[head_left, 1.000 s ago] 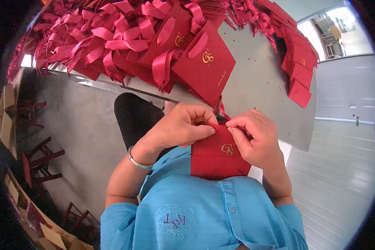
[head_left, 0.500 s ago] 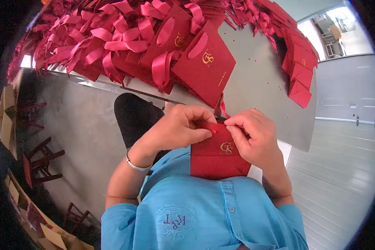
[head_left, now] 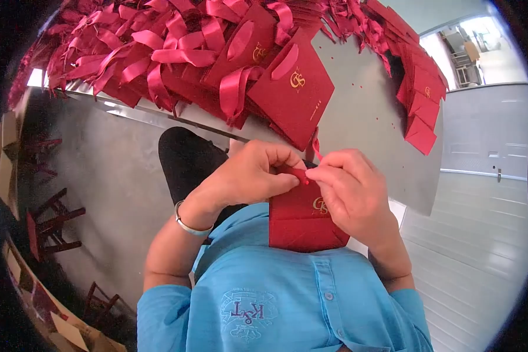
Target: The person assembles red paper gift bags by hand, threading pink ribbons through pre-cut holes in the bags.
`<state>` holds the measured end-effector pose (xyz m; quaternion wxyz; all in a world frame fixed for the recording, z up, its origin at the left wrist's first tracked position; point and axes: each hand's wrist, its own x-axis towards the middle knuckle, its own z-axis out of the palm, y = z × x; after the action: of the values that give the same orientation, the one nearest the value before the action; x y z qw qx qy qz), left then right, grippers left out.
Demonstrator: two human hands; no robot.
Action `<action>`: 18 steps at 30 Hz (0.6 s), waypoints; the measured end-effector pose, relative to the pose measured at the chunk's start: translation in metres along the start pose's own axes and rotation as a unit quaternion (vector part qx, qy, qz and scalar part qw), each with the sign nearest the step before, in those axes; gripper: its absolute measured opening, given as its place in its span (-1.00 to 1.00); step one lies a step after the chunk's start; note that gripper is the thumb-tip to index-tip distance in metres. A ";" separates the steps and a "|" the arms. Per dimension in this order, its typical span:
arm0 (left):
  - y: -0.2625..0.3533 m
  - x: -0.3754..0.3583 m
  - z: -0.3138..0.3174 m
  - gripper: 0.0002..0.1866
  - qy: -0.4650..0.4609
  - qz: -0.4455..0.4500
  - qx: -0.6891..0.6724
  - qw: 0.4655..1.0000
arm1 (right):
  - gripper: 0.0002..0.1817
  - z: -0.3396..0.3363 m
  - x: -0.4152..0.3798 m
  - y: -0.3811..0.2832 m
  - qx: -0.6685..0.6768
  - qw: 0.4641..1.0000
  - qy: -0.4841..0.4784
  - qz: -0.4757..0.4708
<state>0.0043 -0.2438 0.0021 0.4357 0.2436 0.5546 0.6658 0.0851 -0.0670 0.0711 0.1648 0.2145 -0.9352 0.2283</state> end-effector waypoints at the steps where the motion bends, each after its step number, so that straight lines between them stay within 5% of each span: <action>1: 0.005 -0.001 0.000 -0.85 -0.001 -0.014 -0.011 1.000 | -0.80 0.001 0.000 0.000 0.007 1.000 -0.002 0.005; 5: -0.001 0.000 0.000 -0.86 0.008 -0.022 -0.003 1.000 | -0.78 -0.002 0.000 -0.003 0.070 0.995 -0.022 0.070; 18: 0.003 -0.002 -0.001 -0.85 0.012 -0.036 -0.018 0.999 | -0.80 0.002 0.000 0.002 0.108 0.991 -0.033 0.066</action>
<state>0.0035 -0.2461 0.0050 0.4565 0.2076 0.5566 0.6624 0.0841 -0.0665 0.0691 0.0942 0.1767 -0.9222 0.3307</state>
